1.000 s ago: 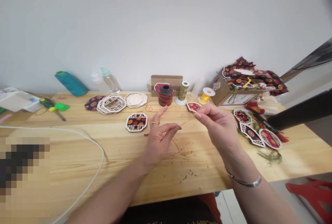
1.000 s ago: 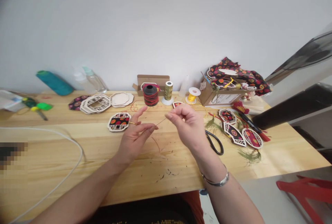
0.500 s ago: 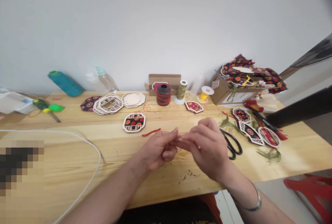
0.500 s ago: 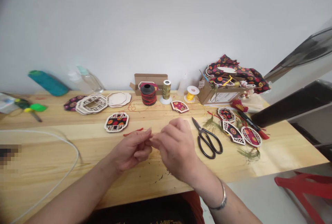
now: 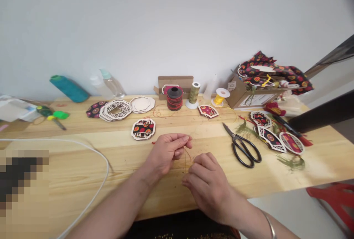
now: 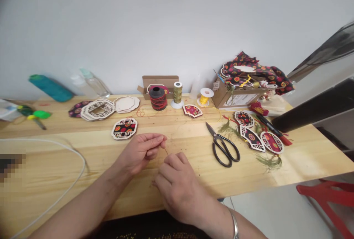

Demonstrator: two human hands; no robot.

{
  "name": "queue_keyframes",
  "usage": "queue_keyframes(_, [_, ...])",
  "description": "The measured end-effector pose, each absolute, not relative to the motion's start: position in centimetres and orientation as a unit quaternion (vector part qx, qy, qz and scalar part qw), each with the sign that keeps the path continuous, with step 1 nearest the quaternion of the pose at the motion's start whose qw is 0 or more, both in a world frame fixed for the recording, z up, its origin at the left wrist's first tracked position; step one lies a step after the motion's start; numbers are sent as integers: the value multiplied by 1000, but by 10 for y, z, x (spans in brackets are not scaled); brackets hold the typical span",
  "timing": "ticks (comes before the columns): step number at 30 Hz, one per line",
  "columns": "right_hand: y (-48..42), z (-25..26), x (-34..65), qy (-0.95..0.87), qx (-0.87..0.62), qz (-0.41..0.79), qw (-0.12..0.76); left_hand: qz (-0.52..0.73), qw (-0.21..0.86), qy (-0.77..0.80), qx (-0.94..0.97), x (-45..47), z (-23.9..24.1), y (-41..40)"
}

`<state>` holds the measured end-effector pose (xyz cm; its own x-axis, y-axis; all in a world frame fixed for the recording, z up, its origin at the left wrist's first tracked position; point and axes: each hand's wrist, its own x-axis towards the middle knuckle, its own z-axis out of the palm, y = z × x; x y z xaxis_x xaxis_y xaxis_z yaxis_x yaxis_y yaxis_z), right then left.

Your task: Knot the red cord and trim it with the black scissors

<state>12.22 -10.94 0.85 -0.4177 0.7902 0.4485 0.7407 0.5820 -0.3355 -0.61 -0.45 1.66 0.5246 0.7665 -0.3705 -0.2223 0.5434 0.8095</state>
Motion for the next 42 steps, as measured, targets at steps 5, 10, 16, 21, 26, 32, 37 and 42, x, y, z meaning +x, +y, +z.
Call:
queue_keyframes(5, [-112,8,117,-854,-440,88,263,316,791,384,355,-7,16,-2])
queue_keyframes(10, [-114,8,113,-858,-434,106,252,321,789,386,354,-7,17,-1])
queue_keyframes(16, [-113,9,111,-868,-422,125,231,326,783,388,361,-8,18,-1])
queue_keyframes(21, [-111,10,111,-865,-425,136,230,339,772,385,374,-8,18,-2])
queue_keyframes(26, [-111,9,110,-870,-418,135,226,349,751,399,393,-8,17,-4])
queue_keyframes(32, [-109,9,111,-878,-404,161,200,333,785,394,344,-8,21,-5])
queue_keyframes(37, [-107,6,112,-878,-399,175,196,328,791,384,345,-8,21,-5])
queue_keyframes(42, [-108,6,113,-875,-406,181,192,341,771,391,369,-7,19,-4])
